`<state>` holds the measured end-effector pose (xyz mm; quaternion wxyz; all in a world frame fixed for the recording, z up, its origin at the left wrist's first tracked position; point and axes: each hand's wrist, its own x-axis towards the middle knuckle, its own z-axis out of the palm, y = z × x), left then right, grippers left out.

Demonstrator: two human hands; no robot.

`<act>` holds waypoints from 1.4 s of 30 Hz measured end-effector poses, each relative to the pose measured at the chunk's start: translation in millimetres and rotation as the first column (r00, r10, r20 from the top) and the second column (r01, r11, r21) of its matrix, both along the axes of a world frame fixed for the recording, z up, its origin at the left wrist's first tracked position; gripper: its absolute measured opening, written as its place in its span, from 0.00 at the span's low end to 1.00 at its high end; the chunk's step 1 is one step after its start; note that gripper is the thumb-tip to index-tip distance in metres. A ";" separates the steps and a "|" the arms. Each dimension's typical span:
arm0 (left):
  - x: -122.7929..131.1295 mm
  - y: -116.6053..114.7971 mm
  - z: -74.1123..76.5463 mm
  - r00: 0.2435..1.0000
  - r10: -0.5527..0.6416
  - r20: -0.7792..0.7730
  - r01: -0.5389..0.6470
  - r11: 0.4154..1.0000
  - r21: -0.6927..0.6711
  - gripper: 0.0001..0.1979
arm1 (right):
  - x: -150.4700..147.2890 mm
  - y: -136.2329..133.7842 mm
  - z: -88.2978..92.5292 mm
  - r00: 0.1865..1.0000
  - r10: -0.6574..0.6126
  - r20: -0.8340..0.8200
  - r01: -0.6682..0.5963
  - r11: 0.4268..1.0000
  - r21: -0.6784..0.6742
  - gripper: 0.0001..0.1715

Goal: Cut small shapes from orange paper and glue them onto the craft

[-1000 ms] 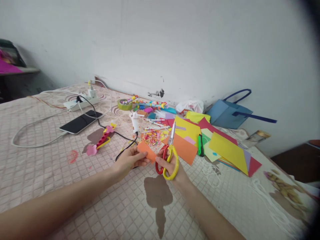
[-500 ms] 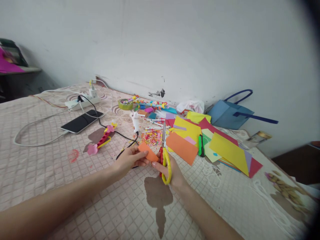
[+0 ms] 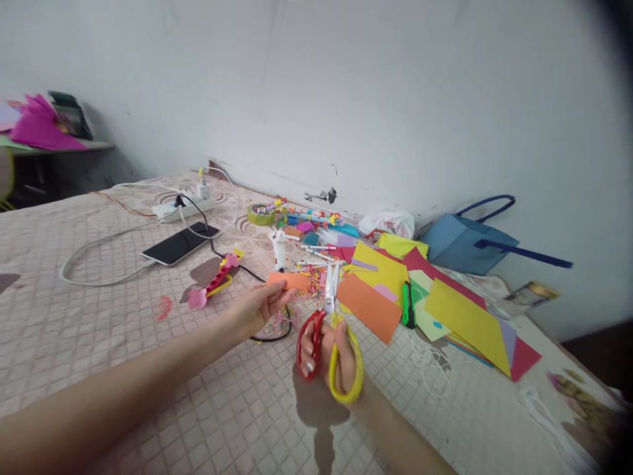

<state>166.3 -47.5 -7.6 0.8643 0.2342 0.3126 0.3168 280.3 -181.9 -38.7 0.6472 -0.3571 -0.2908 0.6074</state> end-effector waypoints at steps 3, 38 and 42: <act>-2.0 4.7 3.4 0.999 0.017 0.037 -0.016 0.999 -0.041 0.07 | -11.7 -4.9 -1.2 0.972 0.210 -0.106 -0.211 0.977 0.000 0.36; -0.9 -2.2 -9.4 0.995 -0.096 0.033 0.089 0.981 0.172 0.02 | -12.7 -6.4 -5.4 0.957 0.252 -0.141 -0.259 0.965 -0.035 0.36; -1.1 -0.9 -11.3 0.992 -0.123 0.041 0.113 0.977 0.182 0.03 | -12.9 -6.2 -7.7 0.966 0.216 -0.142 -0.223 0.974 -0.034 0.35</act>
